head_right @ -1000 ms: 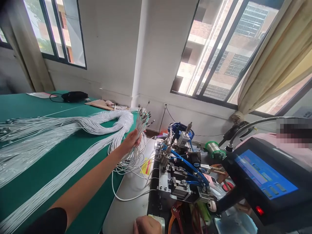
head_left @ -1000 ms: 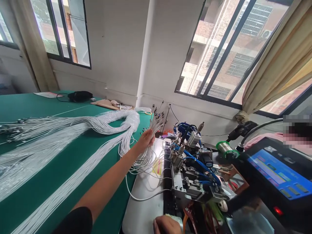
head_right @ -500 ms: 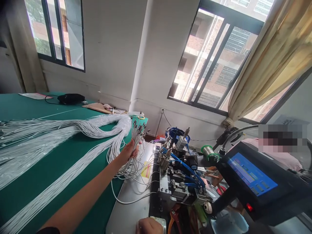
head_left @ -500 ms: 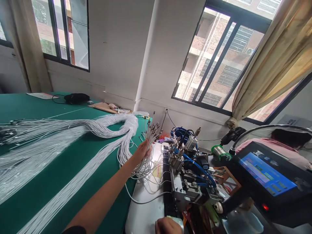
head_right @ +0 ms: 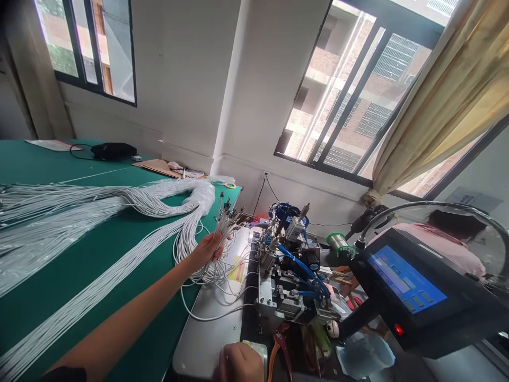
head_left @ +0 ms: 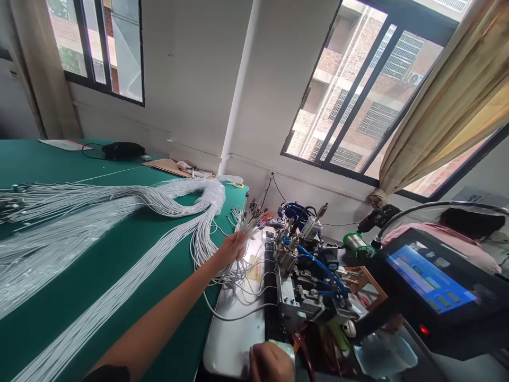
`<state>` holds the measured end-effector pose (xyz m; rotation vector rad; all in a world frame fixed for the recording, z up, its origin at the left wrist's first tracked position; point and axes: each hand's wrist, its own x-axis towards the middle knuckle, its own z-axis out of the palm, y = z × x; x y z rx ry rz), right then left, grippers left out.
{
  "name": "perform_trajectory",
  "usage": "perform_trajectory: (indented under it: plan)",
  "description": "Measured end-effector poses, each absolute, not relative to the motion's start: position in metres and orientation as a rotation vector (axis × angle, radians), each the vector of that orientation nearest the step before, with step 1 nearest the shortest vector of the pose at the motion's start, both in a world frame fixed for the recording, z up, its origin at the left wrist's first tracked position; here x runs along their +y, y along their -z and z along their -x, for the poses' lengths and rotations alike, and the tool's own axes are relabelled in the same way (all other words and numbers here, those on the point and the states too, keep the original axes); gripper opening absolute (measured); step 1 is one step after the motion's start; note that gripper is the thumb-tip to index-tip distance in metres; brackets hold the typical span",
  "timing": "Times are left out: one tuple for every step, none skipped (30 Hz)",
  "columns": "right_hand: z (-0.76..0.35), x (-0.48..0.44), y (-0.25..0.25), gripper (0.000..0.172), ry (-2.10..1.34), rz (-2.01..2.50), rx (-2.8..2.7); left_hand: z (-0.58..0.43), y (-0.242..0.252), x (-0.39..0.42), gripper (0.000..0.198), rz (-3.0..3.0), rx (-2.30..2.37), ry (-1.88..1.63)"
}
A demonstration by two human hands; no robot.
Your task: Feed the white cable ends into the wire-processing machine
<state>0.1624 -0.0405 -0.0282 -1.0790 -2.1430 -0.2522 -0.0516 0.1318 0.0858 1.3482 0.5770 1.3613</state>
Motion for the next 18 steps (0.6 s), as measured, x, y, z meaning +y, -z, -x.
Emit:
perform_trajectory:
  plan:
    - [-0.161, -0.042, 0.025, 0.023, 0.241, 1.092, -2.144, 0.053, -0.086, 0.131, 0.061, -1.368, 0.592, -1.332]
    - [-0.160, -0.043, 0.021, 0.023, 0.231, 1.103, -2.142, 0.055, -0.087, 0.130, 0.060, -1.397, 0.620, -1.285]
    - [-0.158, -0.045, 0.018, 0.022, 0.220, 1.110, -2.138, 0.058, -0.088, 0.129, 0.057, -1.436, 0.667, -1.220]
    - [-0.157, -0.046, 0.014, 0.022, 0.208, 1.116, -2.130, 0.062, -0.090, 0.127, 0.053, -1.482, 0.727, -1.142]
    - [-0.155, -0.048, 0.010, 0.023, 0.190, 1.121, -2.121, 0.067, -0.091, 0.126, 0.048, -1.527, 0.786, -1.052]
    - [-0.154, -0.049, 0.007, 0.023, 0.168, 1.125, -2.112, 0.073, -0.093, 0.124, 0.043, -1.558, 0.833, -0.967]
    - [-0.152, -0.051, 0.003, 0.023, 0.141, 1.130, -2.104, 0.080, -0.094, 0.122, 0.037, -1.564, 0.861, -0.890]
    - [-0.151, -0.052, 0.001, 0.022, 0.113, 1.135, -2.100, 0.087, -0.096, 0.119, 0.033, -1.543, 0.867, -0.819]
    - [-0.151, -0.054, -0.001, 0.022, 0.084, 1.140, -2.101, 0.094, -0.098, 0.117, 0.030, -1.496, 0.861, -0.748]
    - [-0.150, -0.055, -0.002, 0.021, 0.059, 1.145, -2.103, 0.101, -0.100, 0.116, 0.029, -1.434, 0.851, -0.670]
    - [-0.150, -0.056, -0.003, 0.021, 0.036, 1.150, -2.107, 0.107, -0.102, 0.114, 0.029, -1.367, 0.845, -0.585]
    - [-0.150, -0.056, -0.003, 0.021, 0.015, 1.156, -2.108, 0.113, -0.103, 0.114, 0.030, -1.307, 0.840, -0.501]
    - [-0.150, -0.057, -0.002, 0.021, 0.000, 1.156, -2.108, 0.117, -0.105, 0.116, 0.033, -1.263, 0.835, -0.434]
    - [-0.151, -0.057, -0.002, 0.020, -0.009, 1.152, -2.105, 0.120, -0.106, 0.119, 0.035, -1.237, 0.832, -0.404]
    - [-0.151, -0.057, -0.001, 0.020, -0.011, 1.143, -2.101, 0.121, -0.107, 0.125, 0.037, -1.226, 0.834, -0.421]
    - [-0.151, -0.056, 0.000, 0.019, -0.010, 1.129, -2.098, 0.121, -0.109, 0.134, 0.039, -1.220, 0.847, -0.491]
    - [-0.151, -0.056, 0.001, 0.018, -0.006, 1.112, -2.095, 0.118, -0.110, 0.147, 0.040, -1.210, 0.876, -0.617]
    - [-0.151, -0.056, 0.001, 0.017, -0.005, 1.096, -2.092, 0.115, -0.112, 0.162, 0.041, -1.198, 0.917, -0.772]
